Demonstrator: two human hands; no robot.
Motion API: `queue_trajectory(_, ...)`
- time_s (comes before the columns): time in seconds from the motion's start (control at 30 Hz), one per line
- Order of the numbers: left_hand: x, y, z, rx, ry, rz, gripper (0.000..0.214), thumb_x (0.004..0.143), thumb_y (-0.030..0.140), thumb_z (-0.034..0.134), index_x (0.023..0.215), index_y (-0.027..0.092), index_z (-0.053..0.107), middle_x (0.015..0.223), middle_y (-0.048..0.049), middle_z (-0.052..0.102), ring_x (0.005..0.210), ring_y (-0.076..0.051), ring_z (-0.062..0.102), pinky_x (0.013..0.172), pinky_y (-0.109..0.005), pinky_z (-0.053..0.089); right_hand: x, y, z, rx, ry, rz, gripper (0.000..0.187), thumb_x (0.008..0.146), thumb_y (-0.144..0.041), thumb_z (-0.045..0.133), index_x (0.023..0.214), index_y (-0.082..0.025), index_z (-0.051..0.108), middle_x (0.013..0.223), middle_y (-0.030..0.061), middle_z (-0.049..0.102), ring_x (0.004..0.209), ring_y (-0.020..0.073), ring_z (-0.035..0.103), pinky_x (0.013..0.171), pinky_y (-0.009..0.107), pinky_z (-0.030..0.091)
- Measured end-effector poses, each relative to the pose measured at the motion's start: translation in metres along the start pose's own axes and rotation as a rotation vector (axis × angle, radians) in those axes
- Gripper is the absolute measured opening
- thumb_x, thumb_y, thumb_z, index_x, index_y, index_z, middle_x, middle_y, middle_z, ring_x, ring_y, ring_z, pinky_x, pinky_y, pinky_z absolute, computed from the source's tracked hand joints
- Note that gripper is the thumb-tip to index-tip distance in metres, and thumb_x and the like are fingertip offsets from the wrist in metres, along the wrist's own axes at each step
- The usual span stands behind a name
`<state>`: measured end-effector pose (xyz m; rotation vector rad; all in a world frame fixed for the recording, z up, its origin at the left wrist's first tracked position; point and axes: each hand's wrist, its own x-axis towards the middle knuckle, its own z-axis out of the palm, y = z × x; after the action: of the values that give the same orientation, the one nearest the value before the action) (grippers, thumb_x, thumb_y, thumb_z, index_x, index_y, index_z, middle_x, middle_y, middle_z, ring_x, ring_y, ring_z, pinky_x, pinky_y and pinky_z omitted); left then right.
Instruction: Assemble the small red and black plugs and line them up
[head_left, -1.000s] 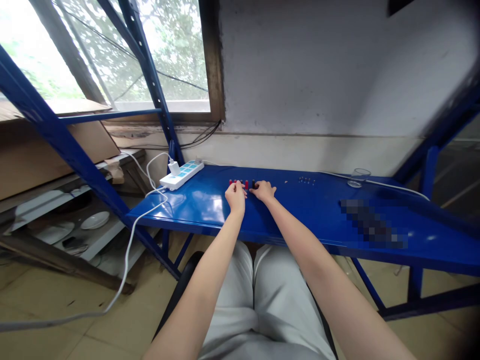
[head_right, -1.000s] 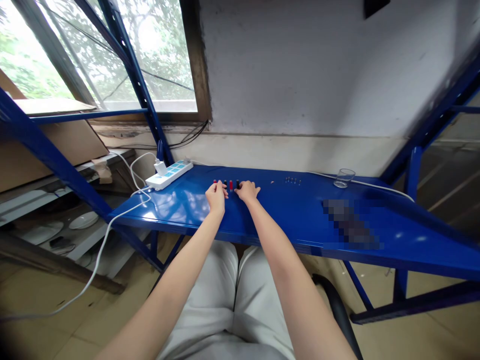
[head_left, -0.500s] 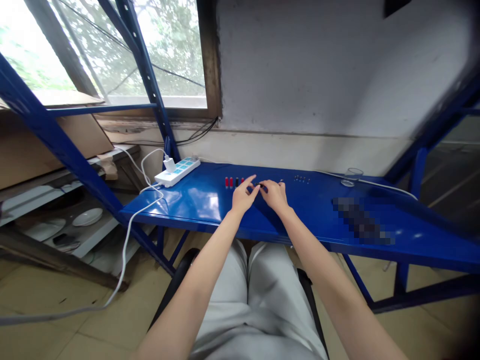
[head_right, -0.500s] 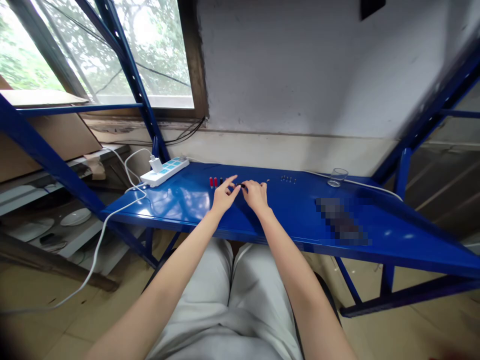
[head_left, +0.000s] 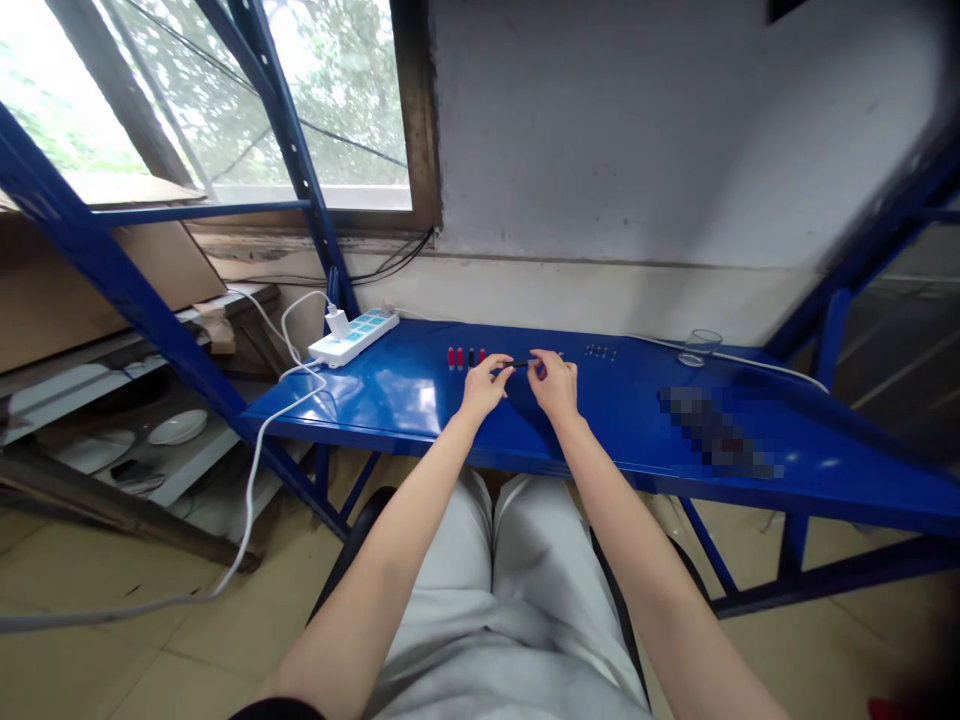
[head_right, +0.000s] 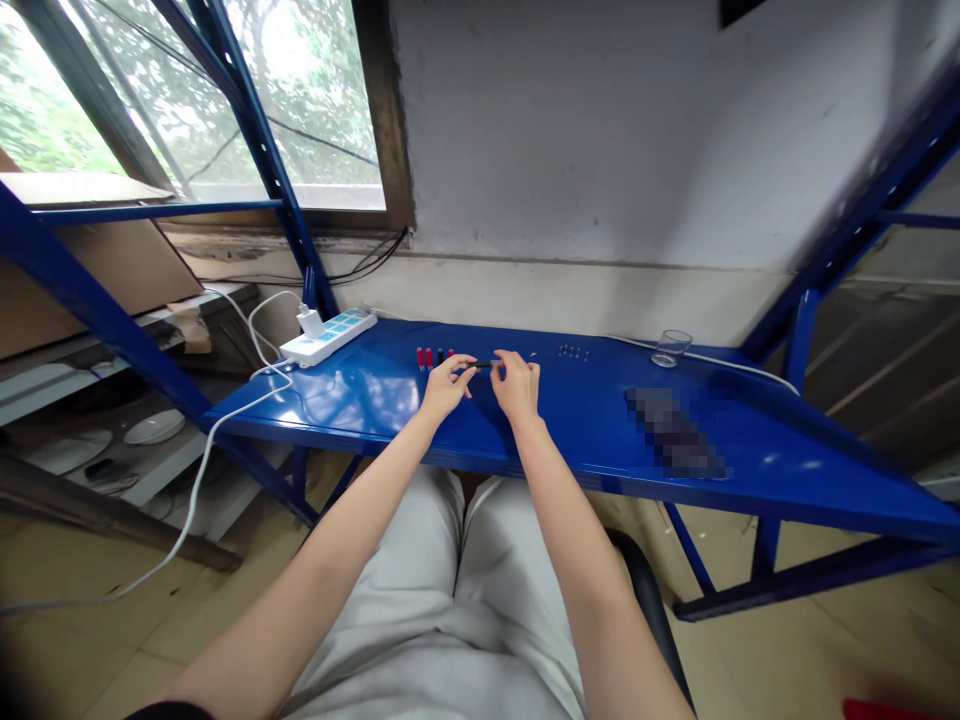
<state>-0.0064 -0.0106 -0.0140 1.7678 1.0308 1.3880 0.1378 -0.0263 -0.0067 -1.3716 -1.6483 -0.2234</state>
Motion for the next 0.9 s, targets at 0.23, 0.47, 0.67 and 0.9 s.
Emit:
queue_trajectory(0.23, 0.0008, 0.0019, 0.0002, -0.101, -0.033, -0.037, 0.020, 0.078, 0.025, 0.055, 0.096, 0.017, 0.060, 0.093, -0.0048, 0.064, 0.040, -0.004, 0.054, 0.044, -0.018, 0.045, -0.0015, 0.0016, -0.0023, 0.193, -0.042, 0.225, 0.040, 0.092, -0.043, 0.025, 0.081, -0.020, 0.056, 0.070, 0.0056, 0.063, 0.062, 0.0175, 0.056, 0.062, 0.027, 0.036)
queue_trajectory(0.47, 0.0011, 0.0006, 0.0011, -0.123, -0.061, -0.046, 0.021, 0.078, 0.026, 0.057, 0.096, 0.016, 0.061, 0.091, -0.0052, 0.066, 0.040, -0.005, 0.055, 0.045, -0.019, 0.046, -0.0013, 0.0029, 0.0023, 0.133, -0.100, 0.176, 0.051, 0.090, -0.053, 0.020, 0.060, -0.022, 0.046, 0.053, 0.0037, 0.053, 0.050, 0.0162, 0.049, 0.054, 0.027, 0.031)
queue_trajectory(0.67, 0.0019, 0.0007, 0.0018, -0.132, -0.094, -0.045, 0.022, 0.079, 0.030, 0.056, 0.094, 0.014, 0.059, 0.083, -0.0051, 0.068, 0.040, -0.006, 0.056, 0.047, -0.019, 0.045, -0.0003, -0.0018, -0.0003, 0.183, -0.048, 0.150, 0.053, 0.091, -0.052, 0.018, 0.057, -0.022, 0.046, 0.051, 0.0040, 0.052, 0.049, 0.0156, 0.050, 0.055, 0.027, 0.034)
queue_trajectory(0.9, 0.0017, 0.0016, 0.0020, -0.124, -0.114, -0.019, 0.022, 0.083, 0.034, 0.050, 0.092, 0.015, 0.055, 0.077, -0.0028, 0.065, 0.042, -0.007, 0.056, 0.047, -0.019, 0.045, -0.0017, -0.0058, -0.0003, 0.272, -0.028, 0.191, 0.053, 0.090, -0.054, 0.019, 0.054, -0.023, 0.043, 0.047, 0.0027, 0.048, 0.048, 0.0150, 0.047, 0.052, 0.027, 0.035)
